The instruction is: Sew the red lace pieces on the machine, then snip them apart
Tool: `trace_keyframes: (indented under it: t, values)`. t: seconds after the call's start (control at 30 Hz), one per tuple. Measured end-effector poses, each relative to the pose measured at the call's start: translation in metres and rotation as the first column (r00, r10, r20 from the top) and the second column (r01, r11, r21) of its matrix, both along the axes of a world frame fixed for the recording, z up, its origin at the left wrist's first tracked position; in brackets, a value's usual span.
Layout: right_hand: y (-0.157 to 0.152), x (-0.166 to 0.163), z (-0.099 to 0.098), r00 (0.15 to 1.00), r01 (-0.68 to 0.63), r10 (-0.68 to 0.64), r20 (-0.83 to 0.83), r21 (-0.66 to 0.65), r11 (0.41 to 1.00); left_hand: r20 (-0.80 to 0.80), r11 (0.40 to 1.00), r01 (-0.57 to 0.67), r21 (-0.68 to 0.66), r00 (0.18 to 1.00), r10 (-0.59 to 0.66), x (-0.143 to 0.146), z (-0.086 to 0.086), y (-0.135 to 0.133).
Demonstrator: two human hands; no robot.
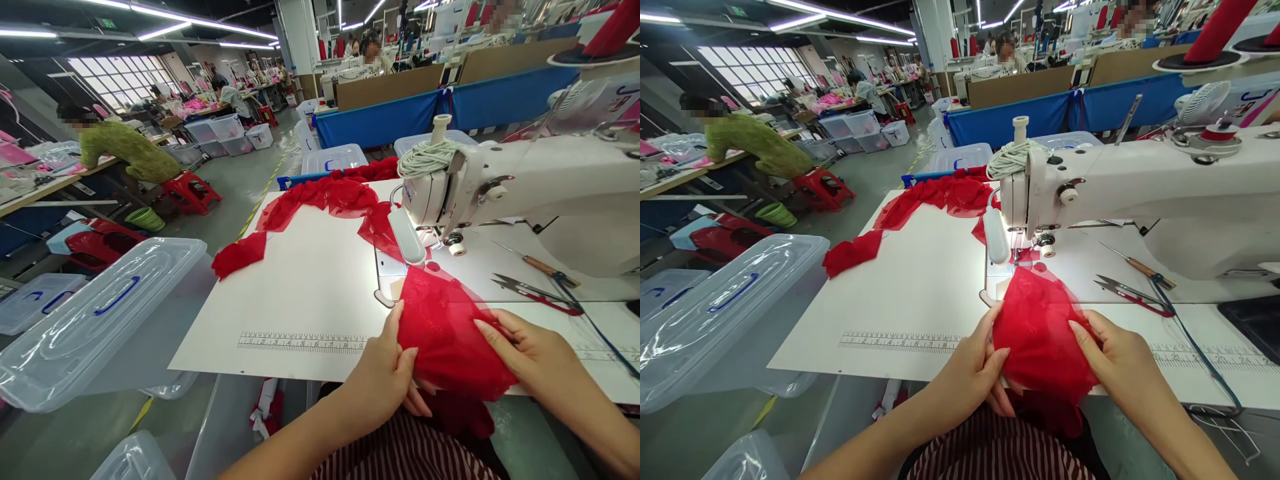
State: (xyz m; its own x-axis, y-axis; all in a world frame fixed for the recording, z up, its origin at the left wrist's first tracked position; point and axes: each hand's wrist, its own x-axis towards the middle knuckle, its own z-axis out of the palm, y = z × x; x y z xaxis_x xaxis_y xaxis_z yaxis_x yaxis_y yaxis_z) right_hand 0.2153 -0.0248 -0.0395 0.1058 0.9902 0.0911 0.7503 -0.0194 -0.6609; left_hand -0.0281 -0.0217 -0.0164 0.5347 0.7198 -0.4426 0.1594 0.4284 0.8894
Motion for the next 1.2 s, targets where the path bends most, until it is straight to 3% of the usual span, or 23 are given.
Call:
trace_keyframes:
  t: [0.1, 0.17, 0.23, 0.27, 0.3, 0.43, 0.57, 0.77, 0.97, 1.13, 1.2]
  values:
    - [-0.006, -0.005, -0.004, 0.997, 0.023, -0.026, 0.078, 0.042, 0.999, -0.275, 0.954, 0.211, 0.215, 0.95, -0.148, -0.006, 0.015, 0.002]
    - [-0.008, -0.009, -0.003, 0.993, 0.026, -0.038, 0.115, 0.101, 0.995, -0.448, 0.846, 0.293, 0.446, 0.891, -0.073, -0.005, 0.028, 0.011]
    - [-0.009, -0.013, -0.001, 0.989, 0.01, -0.034, 0.144, 0.165, 0.986, -0.46, 0.72, 0.295, 0.628, 0.887, 0.038, 0.002, 0.034, 0.024]
    - [-0.01, -0.016, -0.001, 0.988, -0.008, -0.022, 0.154, 0.192, 0.981, -0.42, 0.695, 0.269, 0.666, 0.906, 0.052, 0.007, 0.034, 0.032]
    - [-0.012, -0.019, -0.001, 0.987, -0.034, 0.0, 0.161, 0.215, 0.976, -0.368, 0.702, 0.231, 0.673, 0.929, 0.046, 0.013, 0.031, 0.04]
    - [-0.017, -0.033, -0.004, 0.969, -0.157, 0.102, 0.223, 0.246, 0.957, -0.239, 0.842, 0.056, 0.537, 0.967, 0.088, 0.035, 0.009, 0.065]
    - [-0.019, -0.041, -0.007, 0.93, -0.255, 0.162, 0.331, 0.26, 0.931, -0.262, 0.833, 0.049, 0.551, 0.958, 0.117, 0.041, -0.002, 0.071]
    - [-0.017, -0.05, -0.007, 0.881, -0.332, 0.19, 0.434, 0.278, 0.902, -0.262, 0.862, 0.077, 0.501, 0.963, 0.067, 0.04, 0.002, 0.074]
    - [-0.014, -0.044, 0.003, 0.952, -0.27, 0.23, 0.2, 0.203, 0.941, -0.185, 0.908, 0.04, 0.417, 0.982, 0.042, 0.037, 0.001, 0.075]
    - [0.006, -0.038, 0.015, 0.998, -0.036, 0.029, 0.048, 0.165, 0.986, -0.08, 0.96, 0.026, 0.278, 0.997, -0.004, 0.034, 0.001, 0.075]
    - [0.016, -0.041, 0.016, 1.0, 0.001, -0.004, 0.024, 0.125, 0.992, -0.053, 0.967, 0.019, 0.253, 0.999, -0.006, 0.033, 0.001, 0.076]
